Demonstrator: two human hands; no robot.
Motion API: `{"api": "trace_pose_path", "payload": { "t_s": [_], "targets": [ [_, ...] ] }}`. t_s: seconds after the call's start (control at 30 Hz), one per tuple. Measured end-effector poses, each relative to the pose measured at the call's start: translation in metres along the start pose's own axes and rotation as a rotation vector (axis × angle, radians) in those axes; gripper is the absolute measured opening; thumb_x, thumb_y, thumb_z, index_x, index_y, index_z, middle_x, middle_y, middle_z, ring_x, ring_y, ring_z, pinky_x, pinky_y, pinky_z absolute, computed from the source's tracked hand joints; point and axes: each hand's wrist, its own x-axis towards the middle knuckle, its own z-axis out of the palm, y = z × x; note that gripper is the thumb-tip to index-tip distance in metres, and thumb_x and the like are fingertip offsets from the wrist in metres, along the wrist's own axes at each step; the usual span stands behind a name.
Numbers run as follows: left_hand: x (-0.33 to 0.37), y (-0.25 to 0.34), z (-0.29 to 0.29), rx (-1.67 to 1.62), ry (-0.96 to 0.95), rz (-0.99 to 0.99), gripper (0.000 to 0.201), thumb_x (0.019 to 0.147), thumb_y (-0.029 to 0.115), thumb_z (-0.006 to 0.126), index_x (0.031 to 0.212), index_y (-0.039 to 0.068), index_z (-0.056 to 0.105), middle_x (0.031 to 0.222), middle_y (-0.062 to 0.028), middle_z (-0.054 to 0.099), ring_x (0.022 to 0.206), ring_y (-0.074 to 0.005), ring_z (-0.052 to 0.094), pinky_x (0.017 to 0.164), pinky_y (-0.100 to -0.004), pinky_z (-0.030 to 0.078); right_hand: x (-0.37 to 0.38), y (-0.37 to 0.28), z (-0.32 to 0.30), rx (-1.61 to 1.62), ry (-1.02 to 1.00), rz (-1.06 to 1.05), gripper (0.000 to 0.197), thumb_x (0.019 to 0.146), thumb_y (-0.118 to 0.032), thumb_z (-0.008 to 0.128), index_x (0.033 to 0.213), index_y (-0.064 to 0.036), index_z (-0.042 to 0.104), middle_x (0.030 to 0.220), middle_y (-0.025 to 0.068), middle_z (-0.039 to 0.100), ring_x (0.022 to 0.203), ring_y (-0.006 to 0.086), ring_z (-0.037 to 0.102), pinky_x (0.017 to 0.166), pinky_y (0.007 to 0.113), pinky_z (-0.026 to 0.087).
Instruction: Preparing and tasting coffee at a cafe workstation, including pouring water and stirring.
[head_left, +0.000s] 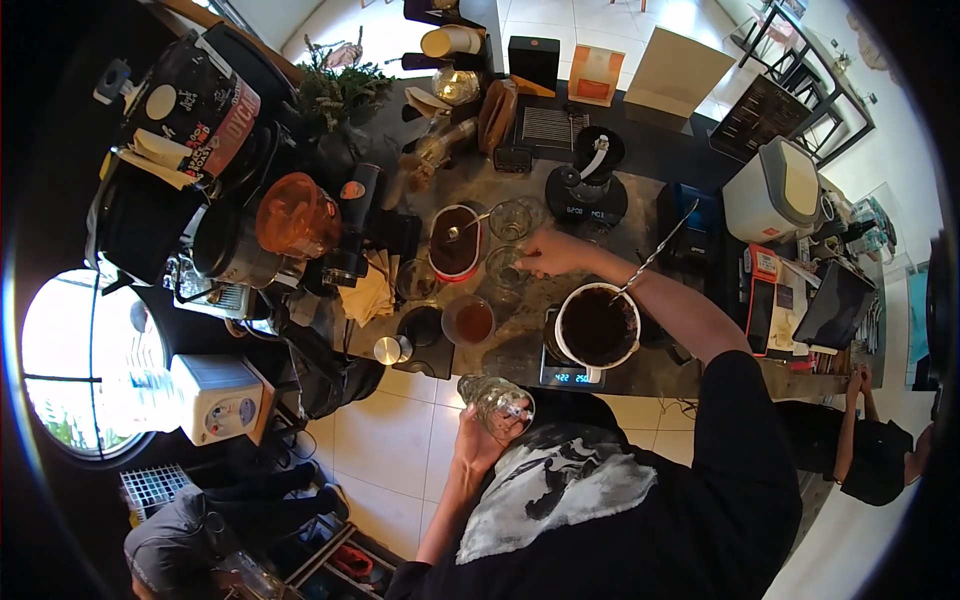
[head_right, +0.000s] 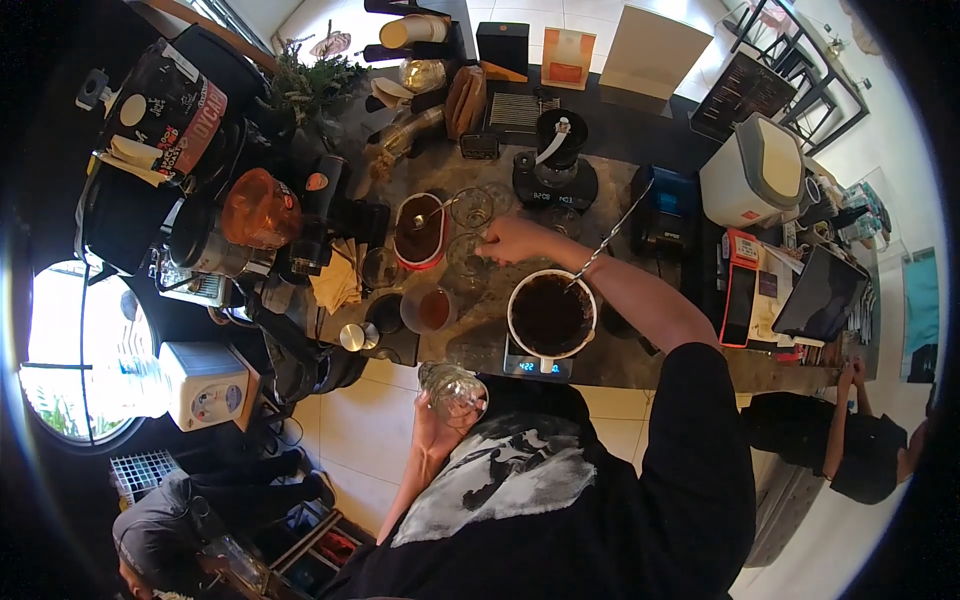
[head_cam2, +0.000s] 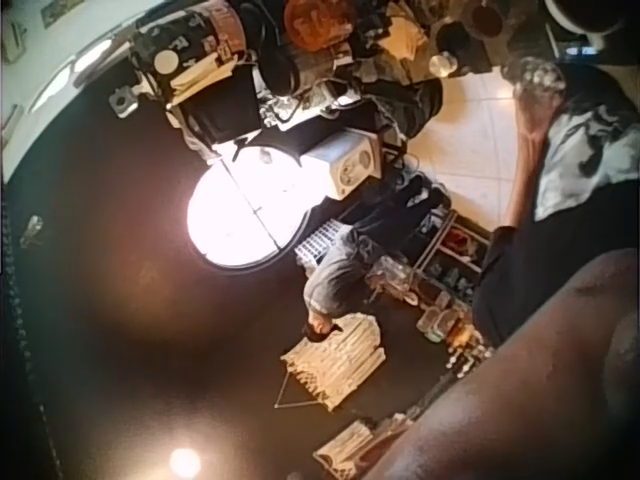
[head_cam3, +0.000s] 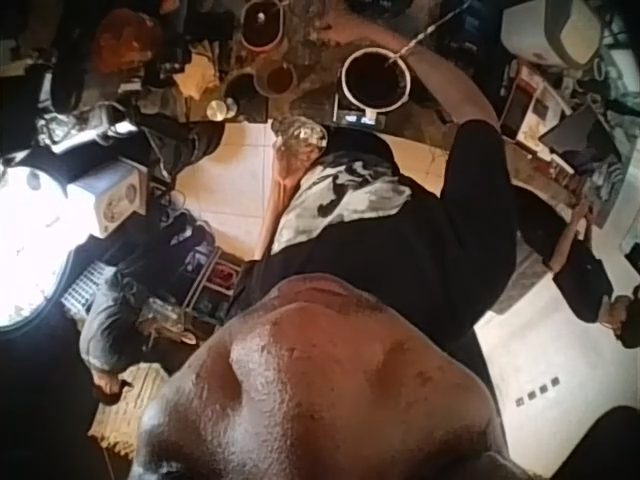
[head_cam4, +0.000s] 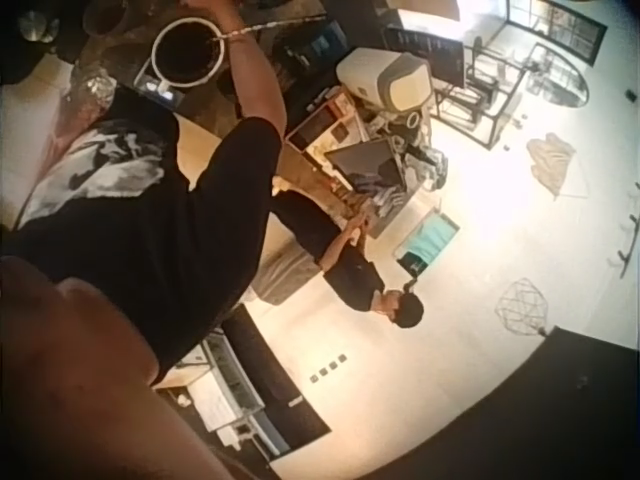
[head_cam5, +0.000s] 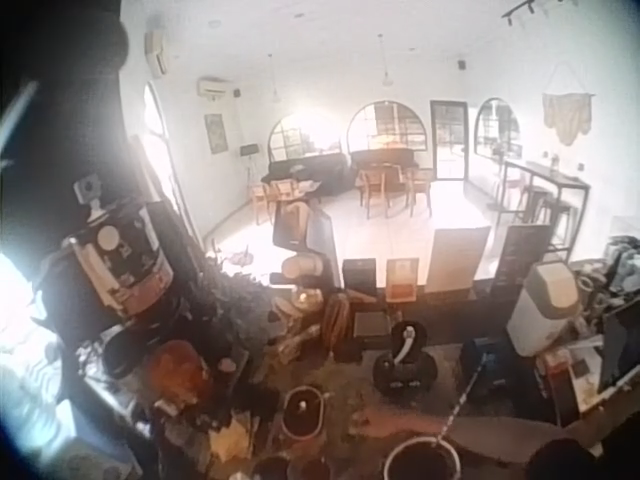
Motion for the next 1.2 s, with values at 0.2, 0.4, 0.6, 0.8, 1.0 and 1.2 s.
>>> {"api": "trace_pose_path", "payload": {
  "t_s": [0.2, 0.4, 0.6, 0.8, 1.0, 1.2],
  "targets": [
    [-0.001, 0.000, -0.002, -0.006, 0.006, 0.024, 0.076, 0.077, 0.055, 0.065, 0.131, 0.003, 0.050, 0.124, -0.0188, 0.061, 0.105, -0.0291, 0.063, 0.092, -0.0388, 0.049, 0.007, 0.003, 0.010, 0.231, -0.017, 0.181, 0.044, 0.095, -0.033, 0.058, 0.076, 0.0048, 0.067, 0.074, 0.0096, 0.071, 0.056, 0.0161, 0.065, 0.055, 0.031, 0.052],
    [-0.002, -0.001, 0.000, -0.005, 0.019, 0.016, 0.075, 0.078, 0.055, 0.064, 0.130, 0.003, 0.050, 0.123, -0.0193, 0.061, 0.105, -0.0296, 0.063, 0.093, -0.0389, 0.050, 0.008, -0.001, 0.017, 0.255, 0.108, 0.159, 0.043, 0.096, -0.031, 0.055, 0.075, 0.0045, 0.067, 0.072, 0.0094, 0.070, 0.054, 0.0157, 0.064, 0.054, 0.033, 0.053],
    [0.001, -0.002, 0.001, 0.005, 0.017, 0.016, 0.074, 0.079, 0.055, 0.062, 0.130, 0.003, 0.050, 0.123, -0.0193, 0.061, 0.104, -0.0308, 0.062, 0.093, -0.0396, 0.049, -0.008, -0.017, 0.000, 0.183, 0.085, 0.221, 0.046, 0.093, -0.036, 0.059, 0.075, 0.0049, 0.067, 0.072, 0.0088, 0.070, 0.060, 0.0192, 0.066, 0.057, 0.036, 0.053],
    [-0.004, 0.000, 0.003, -0.010, 0.025, 0.072, 0.072, 0.079, 0.055, 0.062, 0.129, 0.005, 0.051, 0.123, -0.0190, 0.062, 0.104, -0.0302, 0.062, 0.092, -0.0389, 0.050, -0.054, -0.015, -0.041, -0.469, 0.450, 0.174, 0.049, 0.083, -0.042, 0.068, 0.108, -0.0008, 0.066, 0.092, 0.0150, 0.067, 0.085, 0.0326, 0.065, 0.075, 0.045, 0.052],
    [0.001, 0.005, -0.001, 0.006, 0.017, 0.037, 0.073, 0.079, 0.054, 0.064, 0.130, 0.005, 0.050, 0.123, -0.0193, 0.061, 0.104, -0.0299, 0.062, 0.090, -0.0374, 0.050, -0.067, 0.019, -0.039, -0.568, 0.222, 0.355, 0.091, 0.068, -0.046, 0.078, 0.141, -0.0083, 0.038, 0.121, 0.0232, 0.053, 0.105, 0.0429, 0.057, 0.087, 0.049, 0.049],
    [0.003, 0.004, 0.001, -0.003, -0.010, 0.004, 0.073, 0.078, 0.054, 0.064, 0.131, 0.005, 0.050, 0.124, -0.0200, 0.061, 0.106, -0.0308, 0.062, 0.093, -0.0383, 0.049, -0.041, 0.016, -0.023, -0.392, 0.352, 0.268, 0.091, 0.068, -0.038, 0.080, 0.142, -0.0070, 0.036, 0.127, 0.0247, 0.048, 0.113, 0.0428, 0.053, 0.093, 0.052, 0.046]
  ]
}}
